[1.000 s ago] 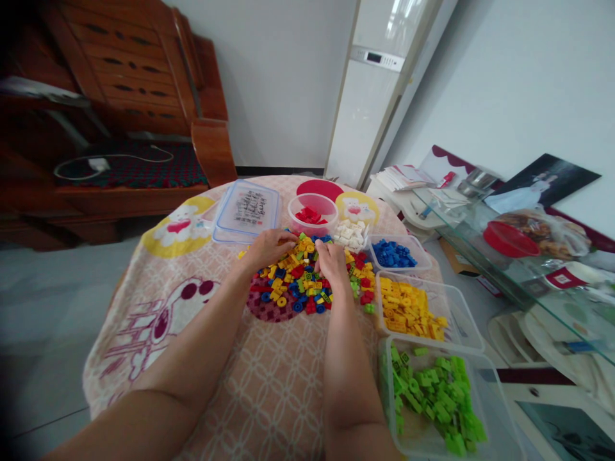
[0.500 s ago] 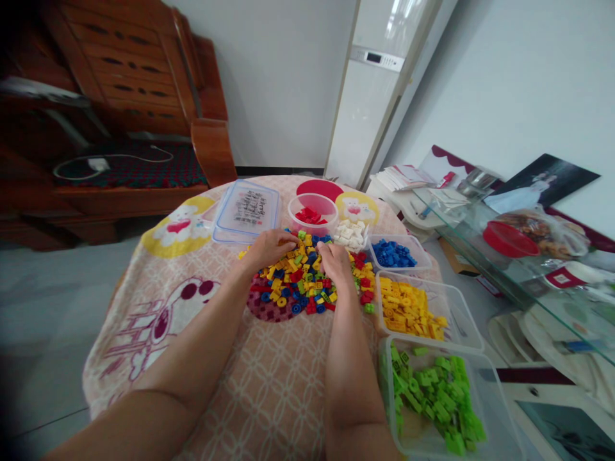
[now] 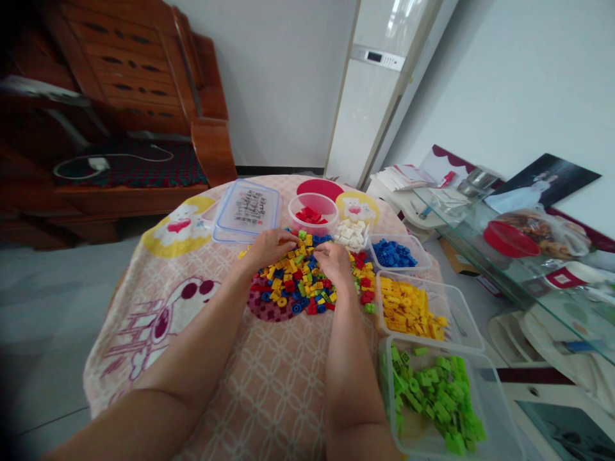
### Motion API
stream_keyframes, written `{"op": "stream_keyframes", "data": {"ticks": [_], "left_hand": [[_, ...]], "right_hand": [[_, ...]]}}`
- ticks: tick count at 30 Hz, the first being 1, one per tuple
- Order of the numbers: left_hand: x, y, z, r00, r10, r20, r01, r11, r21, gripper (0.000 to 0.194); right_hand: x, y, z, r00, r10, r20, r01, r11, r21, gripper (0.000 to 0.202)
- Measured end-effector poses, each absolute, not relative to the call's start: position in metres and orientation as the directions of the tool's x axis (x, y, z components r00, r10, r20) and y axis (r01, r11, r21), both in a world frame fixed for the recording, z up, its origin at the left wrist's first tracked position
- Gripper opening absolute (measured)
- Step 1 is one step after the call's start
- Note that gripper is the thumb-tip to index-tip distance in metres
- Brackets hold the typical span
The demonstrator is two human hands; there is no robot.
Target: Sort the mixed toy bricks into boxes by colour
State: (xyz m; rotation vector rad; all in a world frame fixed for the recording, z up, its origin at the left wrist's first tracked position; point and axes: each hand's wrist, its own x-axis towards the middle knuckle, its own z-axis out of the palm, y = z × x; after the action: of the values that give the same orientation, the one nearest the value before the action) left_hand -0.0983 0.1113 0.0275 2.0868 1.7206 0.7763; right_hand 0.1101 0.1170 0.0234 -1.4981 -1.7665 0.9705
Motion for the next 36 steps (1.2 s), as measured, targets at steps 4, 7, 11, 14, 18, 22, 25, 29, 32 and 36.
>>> {"op": "stream_keyframes", "data": {"ticks": [4, 7, 11, 14, 18, 22, 25, 29, 32, 36], "left_hand": [[-0.098, 0.111, 0.028, 0.120, 0.974, 0.194, 0.790, -0.212, 0.575, 0.033], [-0.098, 0.112, 0.027, 0.115, 0.974, 0.197, 0.792, -0.209, 0.573, 0.033], [-0.099, 0.113, 0.025, 0.121, 0.972, 0.203, 0.796, -0.217, 0.564, 0.032], [-0.100, 0.113, 0.025, 0.127, 0.972, 0.197, 0.793, -0.219, 0.568, 0.031], [-0.100, 0.113, 0.026, 0.123, 0.973, 0.195, 0.790, -0.215, 0.575, 0.030], [-0.100, 0.112, 0.027, 0.118, 0.974, 0.191, 0.794, -0.208, 0.571, 0.031], [-0.099, 0.112, 0.027, 0.115, 0.975, 0.190, 0.795, -0.205, 0.571, 0.032], [-0.099, 0.111, 0.027, 0.114, 0.975, 0.189, 0.796, -0.204, 0.570, 0.031], [-0.098, 0.110, 0.028, 0.112, 0.976, 0.188, 0.797, -0.201, 0.569, 0.032], [-0.097, 0.109, 0.030, 0.106, 0.978, 0.179, 0.797, -0.192, 0.573, 0.033]], "right_hand": [[0.107, 0.119, 0.017, -0.175, 0.983, 0.060, 0.689, 0.166, -0.706, 0.019], [0.106, 0.120, 0.014, -0.203, 0.974, 0.096, 0.768, 0.220, -0.601, 0.015], [0.109, 0.120, 0.015, -0.193, 0.978, 0.073, 0.683, 0.187, -0.706, 0.017], [0.113, 0.121, 0.020, -0.062, 0.997, 0.056, 0.479, 0.078, -0.874, 0.025], [0.121, 0.127, 0.028, 0.277, 0.954, 0.113, 0.165, 0.068, -0.984, 0.031], [0.142, 0.137, 0.026, 0.602, 0.777, 0.184, 0.037, 0.203, -0.978, 0.033], [0.161, 0.142, 0.022, 0.736, 0.646, 0.204, 0.053, 0.245, -0.968, 0.040], [0.175, 0.144, 0.020, 0.785, 0.568, 0.248, 0.136, 0.232, -0.963, 0.049], [0.169, 0.142, 0.023, 0.720, 0.632, 0.285, 0.182, 0.225, -0.957, 0.043], [0.148, 0.132, 0.032, 0.469, 0.855, 0.222, 0.157, 0.167, -0.973, 0.031]]}}
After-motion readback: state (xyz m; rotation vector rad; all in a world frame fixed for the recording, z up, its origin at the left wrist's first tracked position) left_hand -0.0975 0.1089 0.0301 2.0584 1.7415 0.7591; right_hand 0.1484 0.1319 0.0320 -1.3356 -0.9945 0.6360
